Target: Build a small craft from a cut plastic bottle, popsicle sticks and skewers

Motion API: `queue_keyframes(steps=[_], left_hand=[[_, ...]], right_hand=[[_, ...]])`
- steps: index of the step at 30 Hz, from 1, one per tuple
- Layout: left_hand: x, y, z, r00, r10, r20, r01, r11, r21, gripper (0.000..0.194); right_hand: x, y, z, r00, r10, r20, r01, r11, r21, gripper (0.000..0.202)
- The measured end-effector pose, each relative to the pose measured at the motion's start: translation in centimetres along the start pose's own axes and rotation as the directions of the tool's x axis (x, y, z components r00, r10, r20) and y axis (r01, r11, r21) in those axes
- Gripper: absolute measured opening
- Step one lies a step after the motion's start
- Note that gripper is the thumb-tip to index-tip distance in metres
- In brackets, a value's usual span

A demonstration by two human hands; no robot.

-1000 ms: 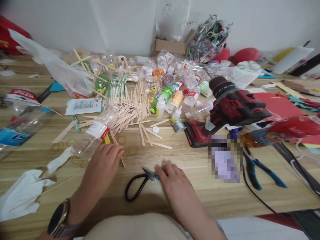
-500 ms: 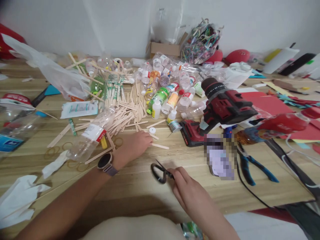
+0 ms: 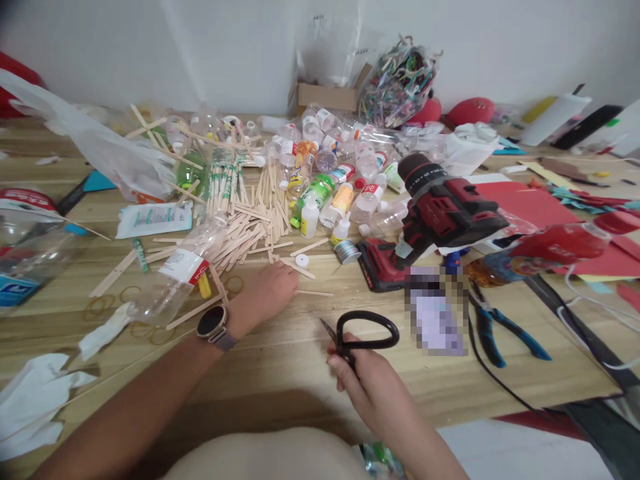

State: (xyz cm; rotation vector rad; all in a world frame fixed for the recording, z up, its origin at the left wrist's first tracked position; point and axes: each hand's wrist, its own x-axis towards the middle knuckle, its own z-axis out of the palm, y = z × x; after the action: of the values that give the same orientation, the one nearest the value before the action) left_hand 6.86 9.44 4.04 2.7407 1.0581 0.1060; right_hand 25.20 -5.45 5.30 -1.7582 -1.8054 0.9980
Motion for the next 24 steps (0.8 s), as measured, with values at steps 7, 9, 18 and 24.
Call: queue_keyframes(steps=[7,9,18,24], left_hand=[[0.2,0.0,-2.5,0.960,-0.228,-0.160,0.193,0.959,-0.209,0.019],[-0.4,0.3,-3.5,0.941,-0.290,-0.173,0.231,0.927,-0.295,0.019],[-6.8,3.6,-1.7,0.933,-0.248,0.260,0.350,0.789,-0.505,0.023],[-8.2,4.4,0.6,0.938,-0.191,0.289,0.317,0.810,-0.493,0.023]], right_hand=[[-0.2,0.2,0.4,0.998,0.015,-0.069,-0.017,0.999,-0.029,0.024],[-0.2,0.3,0.3,0.995,-0.003,-0.096,-0.004,0.998,-0.069,0.023],[0.6,0.6,-1.8,0.981,-0.152,-0.118,0.100,0.927,-0.362,0.028],[1.6,0.7,-1.4,0.978,-0.175,0.115,0.209,0.832,-0.514,0.027]])
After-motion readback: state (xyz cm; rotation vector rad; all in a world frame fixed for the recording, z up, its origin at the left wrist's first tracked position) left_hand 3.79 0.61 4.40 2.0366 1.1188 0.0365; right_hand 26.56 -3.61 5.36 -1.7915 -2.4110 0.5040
